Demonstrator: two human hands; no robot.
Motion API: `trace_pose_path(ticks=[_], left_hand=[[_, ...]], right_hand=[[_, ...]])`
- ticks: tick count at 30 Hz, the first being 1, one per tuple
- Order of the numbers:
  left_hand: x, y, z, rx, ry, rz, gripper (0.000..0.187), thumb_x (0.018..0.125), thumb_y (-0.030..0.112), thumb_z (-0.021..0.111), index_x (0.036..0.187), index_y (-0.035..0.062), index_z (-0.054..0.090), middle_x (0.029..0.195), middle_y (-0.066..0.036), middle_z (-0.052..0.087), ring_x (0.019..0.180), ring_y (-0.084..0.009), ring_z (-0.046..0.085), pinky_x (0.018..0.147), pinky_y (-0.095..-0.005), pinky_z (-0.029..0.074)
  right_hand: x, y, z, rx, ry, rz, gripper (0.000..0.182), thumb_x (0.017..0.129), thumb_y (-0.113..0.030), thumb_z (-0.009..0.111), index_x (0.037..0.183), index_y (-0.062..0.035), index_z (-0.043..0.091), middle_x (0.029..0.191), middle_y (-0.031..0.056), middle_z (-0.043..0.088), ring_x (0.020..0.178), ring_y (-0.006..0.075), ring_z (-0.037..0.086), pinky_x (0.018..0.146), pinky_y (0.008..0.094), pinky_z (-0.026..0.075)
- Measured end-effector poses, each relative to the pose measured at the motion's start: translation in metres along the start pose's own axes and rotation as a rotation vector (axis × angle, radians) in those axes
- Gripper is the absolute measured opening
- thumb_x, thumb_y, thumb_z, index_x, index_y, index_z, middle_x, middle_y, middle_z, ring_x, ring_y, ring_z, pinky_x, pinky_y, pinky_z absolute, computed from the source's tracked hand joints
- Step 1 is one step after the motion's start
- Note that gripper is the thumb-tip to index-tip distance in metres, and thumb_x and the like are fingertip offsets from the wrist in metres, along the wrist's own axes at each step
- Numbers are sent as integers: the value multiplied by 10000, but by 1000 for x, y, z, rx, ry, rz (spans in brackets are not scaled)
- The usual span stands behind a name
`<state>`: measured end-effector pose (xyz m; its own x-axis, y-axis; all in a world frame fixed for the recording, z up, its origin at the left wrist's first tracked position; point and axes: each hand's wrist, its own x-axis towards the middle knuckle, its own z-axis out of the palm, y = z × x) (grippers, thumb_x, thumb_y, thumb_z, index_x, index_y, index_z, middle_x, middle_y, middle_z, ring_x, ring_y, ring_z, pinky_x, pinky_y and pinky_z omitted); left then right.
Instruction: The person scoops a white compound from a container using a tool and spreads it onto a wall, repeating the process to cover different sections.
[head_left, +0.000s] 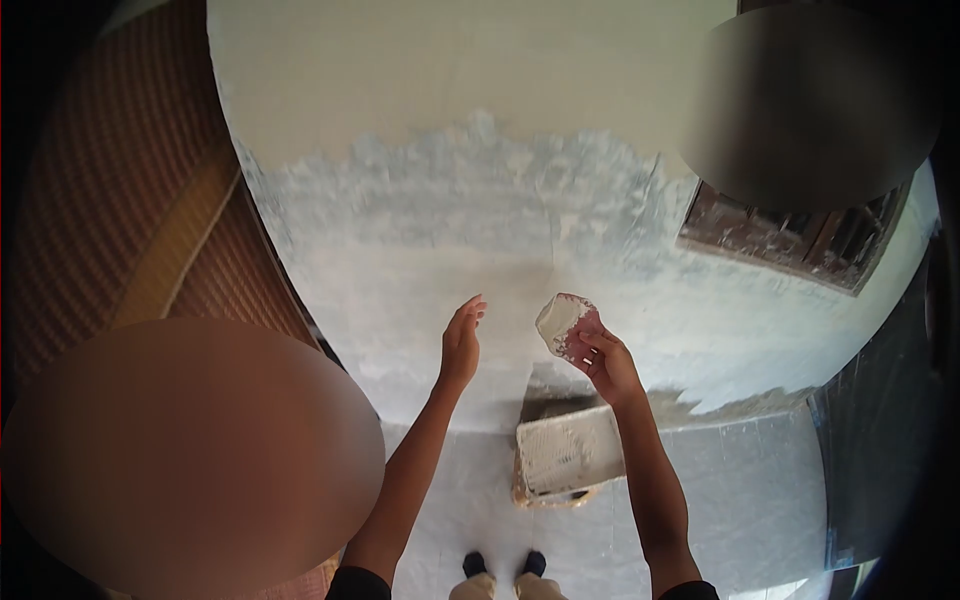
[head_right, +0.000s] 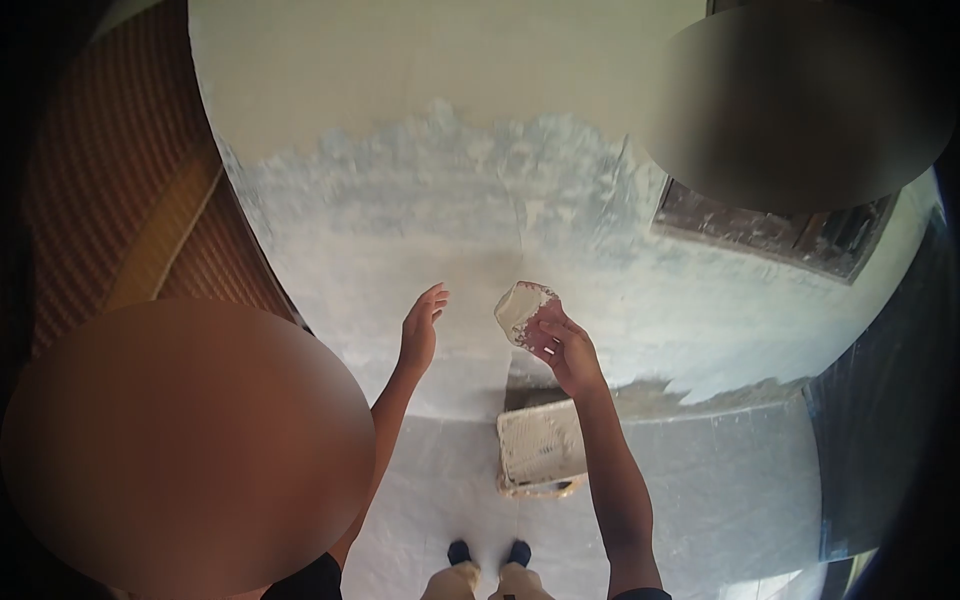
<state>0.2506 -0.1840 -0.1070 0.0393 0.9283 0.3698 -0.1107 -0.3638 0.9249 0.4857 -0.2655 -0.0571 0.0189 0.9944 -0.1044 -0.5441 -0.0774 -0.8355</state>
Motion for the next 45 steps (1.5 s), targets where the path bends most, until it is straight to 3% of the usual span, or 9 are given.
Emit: trace_pose_path(ticks=[8, 17, 19, 20, 23, 26, 30, 37, 45], left_hand=[[58, 110, -2, 97, -5, 282, 365, 1005, 205, 356, 1283, 13, 493, 1199, -158, 576, 1165, -237, 520, 1004, -333, 370], [125, 131, 29, 236, 24, 485, 347, 984, 165, 394, 1280, 6, 481, 1279, -141, 497, 1212, -230, 469, 1029, -337, 347], [142, 128, 37, 299, 69, 568, 361, 970, 141, 408, 1304, 12, 452, 1307, -147, 455, 1242, -256, 433, 1043, -359, 328], [148, 124, 40, 296, 68, 579, 361, 970, 141, 408, 1304, 12, 452, 1307, -147, 455, 1242, -256, 433, 1043, -359, 328], [160, 120, 49, 419, 106, 690, 398, 968, 143, 417, 1352, 40, 390, 1360, -152, 395, 1273, -311, 383, 1052, -414, 316], [168, 114, 58, 474, 122, 742, 437, 957, 131, 423, 1376, 31, 351, 1386, -160, 359, 1294, -327, 347, 1067, -424, 292], [177, 105, 66, 508, 169, 801, 504, 922, 116, 460, 1387, -11, 315, 1397, -191, 337, 1300, -349, 331, 1077, -436, 272], [188, 92, 64, 633, 190, 872, 571, 869, 113, 501, 1378, -60, 308, 1395, -220, 338, 1299, -368, 327, 1077, -456, 257], [202, 70, 66, 685, 187, 905, 582, 909, 199, 473, 1380, -81, 279, 1428, -227, 253, 1334, -369, 241, 1094, -494, 199]], right_hand=[[0, -89, 63, -160, 58, -271, 213, 898, -73, 549, 1102, -55, 606, 1020, 34, 639, 904, 128, 614, 831, 316, 504], [63, -151, 74, -434, 132, -708, 238, 916, -95, 555, 1126, -14, 634, 956, 63, 670, 843, 97, 619, 826, 288, 503], [69, -157, 83, -702, 326, -988, 235, 890, -40, 570, 1110, 13, 634, 951, 119, 683, 871, 178, 654, 827, 306, 504], [73, -159, 85, -699, 327, -1000, 235, 890, -40, 570, 1110, 13, 634, 951, 119, 683, 871, 178, 654, 827, 306, 504], [86, -157, 84, -1097, 418, -1547, 332, 816, 34, 612, 1148, 15, 603, 1047, 184, 644, 956, 341, 629, 844, 352, 507], [101, -152, 87, -1211, 419, -1696, 342, 816, 35, 614, 1157, 3, 600, 1104, 169, 622, 994, 328, 615, 840, 377, 513], [124, -138, 87, -1315, 508, -1726, 323, 841, 1, 628, 1163, -4, 600, 1122, 167, 614, 1021, 326, 600, 818, 382, 520], [141, -132, 81, -1480, 460, -1590, 494, 676, 69, 610, 1160, -32, 612, 1222, 138, 551, 1074, 319, 557, 831, 361, 543], [153, -132, 81, -1858, 472, -1531, 486, 737, 36, 605, 1218, 42, 535, 1207, 189, 527, 1025, 368, 537, 795, 359, 561]])
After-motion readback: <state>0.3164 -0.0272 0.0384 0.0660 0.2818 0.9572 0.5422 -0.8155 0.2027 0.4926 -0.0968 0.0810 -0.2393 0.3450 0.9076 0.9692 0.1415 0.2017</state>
